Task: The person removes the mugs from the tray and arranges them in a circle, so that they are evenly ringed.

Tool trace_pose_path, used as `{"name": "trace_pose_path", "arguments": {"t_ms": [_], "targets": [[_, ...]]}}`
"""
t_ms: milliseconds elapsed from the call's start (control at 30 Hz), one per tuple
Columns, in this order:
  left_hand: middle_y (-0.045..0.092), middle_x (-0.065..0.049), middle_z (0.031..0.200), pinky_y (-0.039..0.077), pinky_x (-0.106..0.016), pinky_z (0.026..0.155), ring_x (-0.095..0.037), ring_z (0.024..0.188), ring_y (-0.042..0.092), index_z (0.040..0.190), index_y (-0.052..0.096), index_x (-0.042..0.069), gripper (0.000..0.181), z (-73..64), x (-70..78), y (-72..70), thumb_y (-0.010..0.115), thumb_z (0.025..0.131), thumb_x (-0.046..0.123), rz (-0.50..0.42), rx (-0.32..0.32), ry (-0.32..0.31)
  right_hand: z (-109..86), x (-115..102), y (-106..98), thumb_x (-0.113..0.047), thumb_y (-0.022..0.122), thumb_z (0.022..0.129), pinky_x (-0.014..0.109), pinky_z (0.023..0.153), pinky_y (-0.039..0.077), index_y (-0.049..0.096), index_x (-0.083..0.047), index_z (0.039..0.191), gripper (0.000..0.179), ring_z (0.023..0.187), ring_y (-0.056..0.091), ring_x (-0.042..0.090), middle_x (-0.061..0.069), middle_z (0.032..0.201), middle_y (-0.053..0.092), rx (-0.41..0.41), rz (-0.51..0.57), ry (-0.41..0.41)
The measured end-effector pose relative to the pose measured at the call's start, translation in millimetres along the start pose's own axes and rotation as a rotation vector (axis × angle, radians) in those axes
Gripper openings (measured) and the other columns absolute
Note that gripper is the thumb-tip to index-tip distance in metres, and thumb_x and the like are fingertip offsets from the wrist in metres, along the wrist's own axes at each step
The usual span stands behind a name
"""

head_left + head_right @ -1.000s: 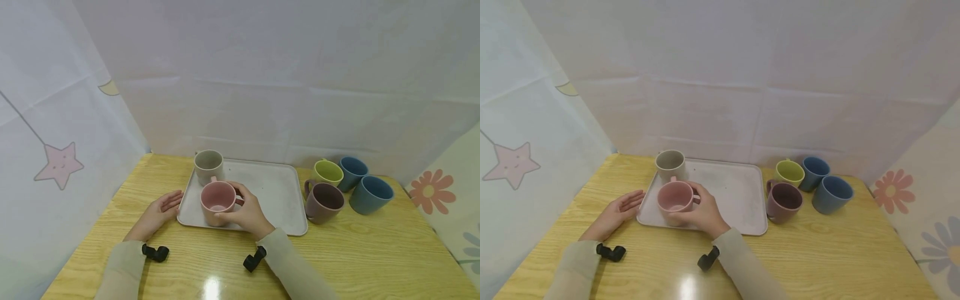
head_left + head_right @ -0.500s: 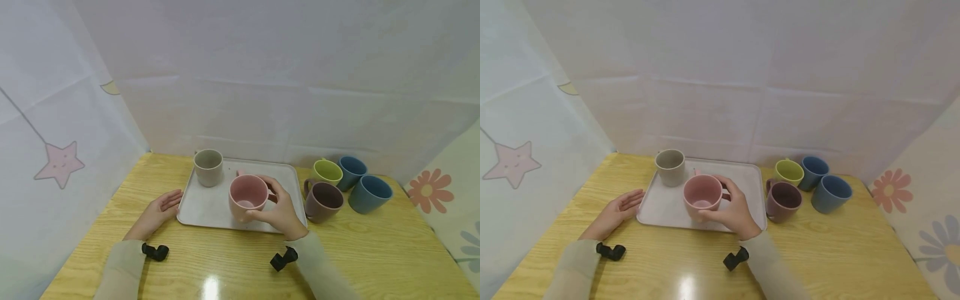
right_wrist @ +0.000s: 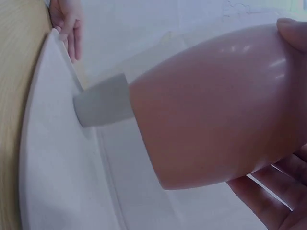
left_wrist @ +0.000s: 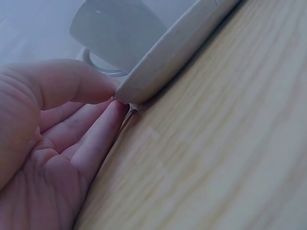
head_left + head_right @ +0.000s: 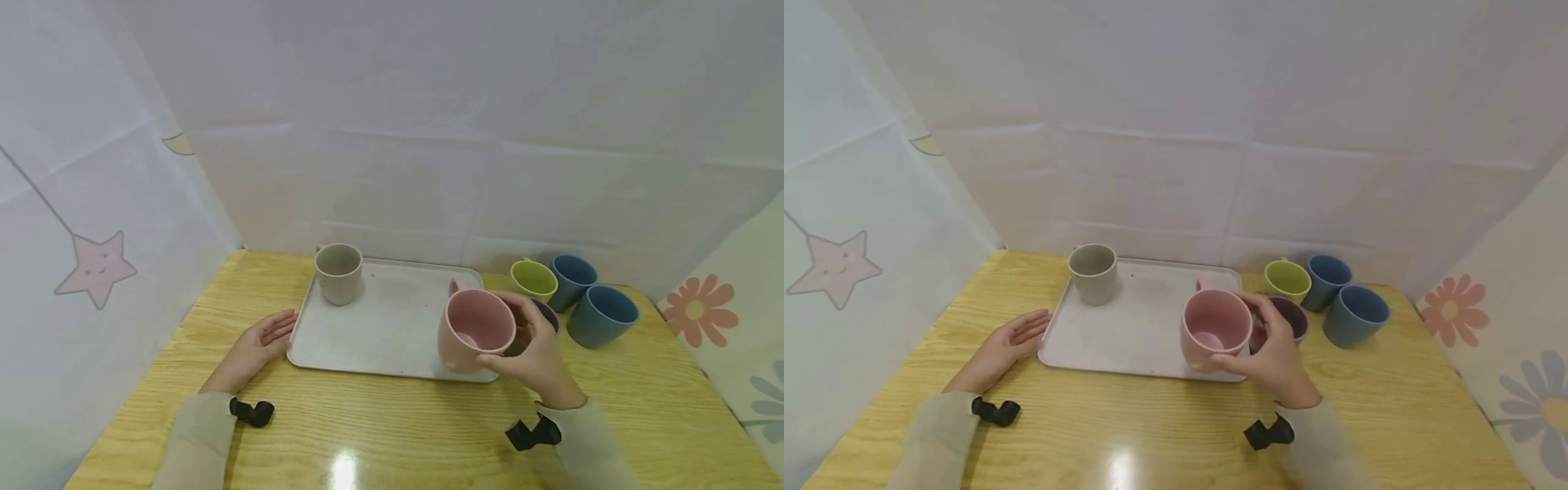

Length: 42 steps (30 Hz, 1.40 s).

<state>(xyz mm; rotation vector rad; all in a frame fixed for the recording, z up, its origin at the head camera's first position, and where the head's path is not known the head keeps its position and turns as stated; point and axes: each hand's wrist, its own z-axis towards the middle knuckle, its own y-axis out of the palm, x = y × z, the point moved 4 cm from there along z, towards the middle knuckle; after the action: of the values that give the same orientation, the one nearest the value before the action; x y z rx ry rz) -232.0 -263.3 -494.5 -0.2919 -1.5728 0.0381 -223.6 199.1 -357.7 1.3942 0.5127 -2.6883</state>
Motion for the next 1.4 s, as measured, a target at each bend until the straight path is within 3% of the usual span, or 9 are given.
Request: {"name": "trace_pose_path", "arguments": {"t_ms": [133,333,433,567,667,767,967,1100,1400], "targets": [[0.038,-0.020,0.158,0.043,-0.009,0.099,-0.036,0.145,0.035,0.159,0.030,0.004,0.065,-0.6,0.8,-0.8,0.062,0.102,0.011,0.002,0.006,-0.005,-8.9,-7,-25,0.023,0.084,0.059,0.022,0.092,0.054,0.048,0.007,0.141,0.091,0.117,0.059,0.018,0.010,0.134,0.058,0.019,0.018,-0.016],[0.035,-0.023,0.159,0.043,-0.010,0.099,-0.039,0.146,0.033,0.159,0.029,0.002,0.065,-2.5,4.2,1.3,0.061,0.103,0.010,-0.004,0.003,0.007,-20.3,-12,-62,0.028,0.080,0.059,0.022,0.092,0.054,0.042,0.019,0.140,0.090,0.119,0.058,0.022,0.019,0.135,0.056,0.023,0.098,-0.133],[0.035,-0.024,0.159,0.044,-0.010,0.099,-0.040,0.146,0.032,0.159,0.028,0.001,0.065,-2.0,3.7,1.9,0.060,0.103,0.009,-0.005,-0.002,0.012,-27.3,-13,-81,0.029,0.078,0.062,0.021,0.092,0.054,0.040,0.020,0.141,0.088,0.120,0.058,0.021,0.018,0.137,0.055,0.046,0.103,-0.124],[0.035,-0.024,0.159,0.043,-0.011,0.100,-0.039,0.146,0.032,0.159,0.028,0.001,0.065,-1.7,3.1,2.2,0.060,0.103,0.007,-0.013,-0.004,0.011,-37.9,-13,-103,0.032,0.073,0.066,0.017,0.089,0.054,0.042,0.015,0.143,0.085,0.118,0.058,0.016,0.011,0.136,0.057,0.120,0.046,-0.055],[0.035,-0.024,0.159,0.043,-0.010,0.100,-0.039,0.146,0.031,0.159,0.028,0.000,0.065,-2.3,3.6,1.7,0.059,0.103,0.006,-0.011,-0.001,0.014,-45.6,-12,-117,0.030,0.072,0.069,0.013,0.085,0.053,0.046,0.010,0.144,0.081,0.115,0.058,0.012,0.005,0.133,0.060,0.202,-0.066,0.018],[0.034,-0.025,0.159,0.043,-0.010,0.100,-0.040,0.146,0.031,0.158,0.027,-0.001,0.064,-2.6,4.3,1.3,0.059,0.103,0.006,-0.002,-0.001,0.019,-54.3,-8,-130,0.026,0.073,0.073,0.010,0.080,0.052,0.050,0.001,0.145,0.079,0.111,0.058,0.006,-0.004,0.130,0.061,0.295,-0.209,0.133],[0.035,-0.023,0.159,0.044,-0.012,0.101,-0.038,0.146,0.031,0.159,0.028,0.001,0.064,-1.2,1.9,-0.1,0.059,0.103,0.007,0.002,0.001,0.006,-71.8,3,-142,0.009,0.080,0.081,0.006,0.077,0.052,0.053,-0.014,0.144,0.072,0.110,0.054,0.000,-0.013,0.124,0.057,0.429,-0.351,0.352],[0.036,-0.022,0.159,0.044,-0.012,0.101,-0.037,0.146,0.032,0.159,0.029,0.003,0.064,-1.0,0.6,-0.9,0.060,0.103,0.008,0.005,0.008,0.003,-76.6,8,-143,-0.004,0.087,0.079,0.005,0.074,0.050,0.054,-0.016,0.141,0.071,0.107,0.051,-0.001,-0.017,0.119,0.054,0.470,-0.493,0.451],[0.037,-0.022,0.158,0.044,-0.012,0.101,-0.032,0.146,0.035,0.159,0.029,0.003,0.065,1.7,-1.7,-0.3,0.061,0.102,0.009,0.002,0.004,0.005,-91.2,34,-148,-0.027,0.088,0.082,0.003,0.070,0.044,0.045,-0.006,0.146,0.081,0.104,0.045,0.002,-0.005,0.124,0.050,0.483,-0.533,0.659]]}}
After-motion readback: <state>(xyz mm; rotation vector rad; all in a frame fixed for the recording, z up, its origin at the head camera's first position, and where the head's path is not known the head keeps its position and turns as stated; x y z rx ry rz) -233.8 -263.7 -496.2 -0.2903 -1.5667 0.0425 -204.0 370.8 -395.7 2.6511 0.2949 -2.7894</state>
